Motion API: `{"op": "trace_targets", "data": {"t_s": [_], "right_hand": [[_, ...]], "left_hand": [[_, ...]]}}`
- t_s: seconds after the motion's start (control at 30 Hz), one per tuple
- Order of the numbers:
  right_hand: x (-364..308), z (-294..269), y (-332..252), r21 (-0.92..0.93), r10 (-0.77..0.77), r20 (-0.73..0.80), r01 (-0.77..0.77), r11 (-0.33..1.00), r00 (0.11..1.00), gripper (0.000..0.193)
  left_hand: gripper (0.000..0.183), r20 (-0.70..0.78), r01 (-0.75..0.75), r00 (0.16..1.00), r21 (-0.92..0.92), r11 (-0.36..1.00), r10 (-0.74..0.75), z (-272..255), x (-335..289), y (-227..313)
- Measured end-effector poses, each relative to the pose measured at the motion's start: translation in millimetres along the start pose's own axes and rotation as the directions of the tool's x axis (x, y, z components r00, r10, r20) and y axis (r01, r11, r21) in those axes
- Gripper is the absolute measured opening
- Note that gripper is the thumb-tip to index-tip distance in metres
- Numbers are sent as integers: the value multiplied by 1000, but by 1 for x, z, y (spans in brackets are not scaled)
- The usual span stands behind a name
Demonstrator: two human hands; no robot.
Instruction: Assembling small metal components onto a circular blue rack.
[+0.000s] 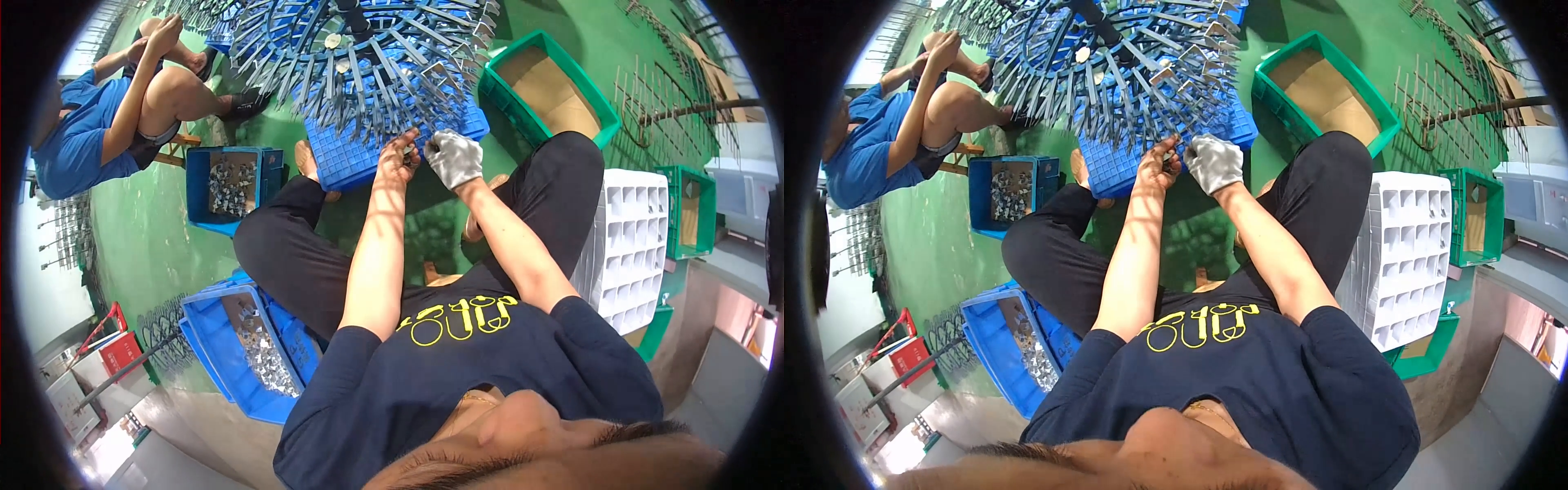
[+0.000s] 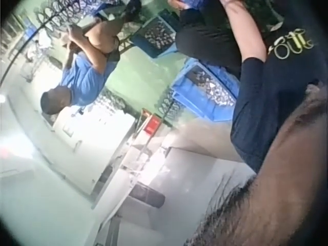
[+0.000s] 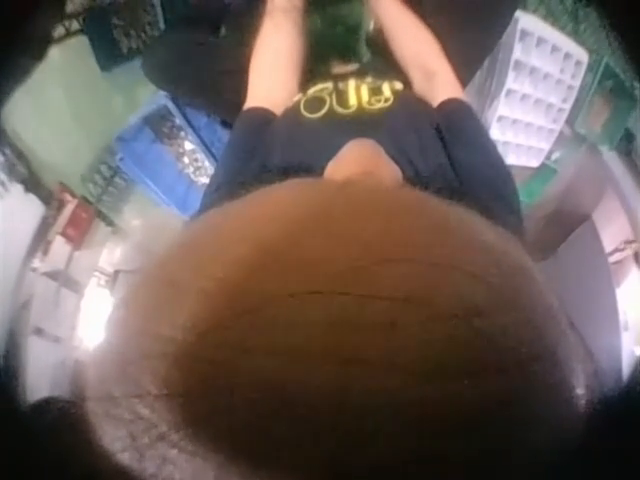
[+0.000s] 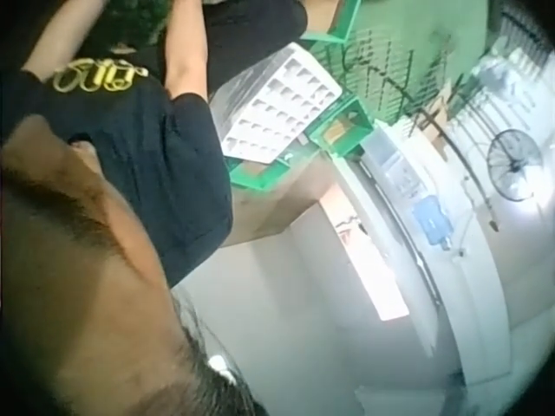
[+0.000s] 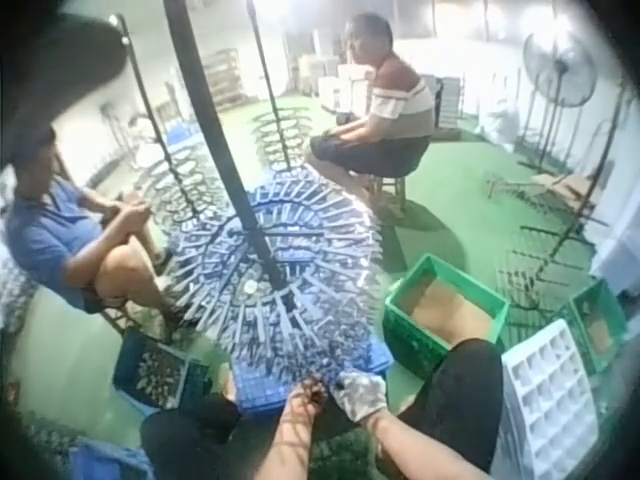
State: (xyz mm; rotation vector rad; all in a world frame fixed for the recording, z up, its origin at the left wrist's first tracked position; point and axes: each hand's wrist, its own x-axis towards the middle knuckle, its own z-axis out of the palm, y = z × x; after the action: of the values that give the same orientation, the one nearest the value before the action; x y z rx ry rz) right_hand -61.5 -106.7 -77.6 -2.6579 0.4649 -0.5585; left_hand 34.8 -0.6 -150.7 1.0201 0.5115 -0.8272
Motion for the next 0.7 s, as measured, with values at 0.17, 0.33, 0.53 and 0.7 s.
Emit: {"op": "trace_targets", "data": {"t_s": [0.17, 0.33, 0.53, 0.7], "right_hand": [[-1, 0, -3, -4, 50, 37, -50, 999, 998, 18], [-1, -18, -5, 92, 76, 138, -89, 992, 988, 16], [-3, -34, -16, 186, -169, 290, 117, 975, 942, 17], [-10, -32, -21, 73, -215, 303, 202, 977, 928, 17]], "left_hand": [[20, 35, -9, 999, -31, 999, 10, -6, -11, 0], [30, 125, 18, 992, -117, 993, -4, -12, -45, 0], [39, -25, 41, 999, -13, 999, -42, -4, -64, -7], [38, -86, 27, 996, 124, 992, -17, -2, -73, -10]]}}
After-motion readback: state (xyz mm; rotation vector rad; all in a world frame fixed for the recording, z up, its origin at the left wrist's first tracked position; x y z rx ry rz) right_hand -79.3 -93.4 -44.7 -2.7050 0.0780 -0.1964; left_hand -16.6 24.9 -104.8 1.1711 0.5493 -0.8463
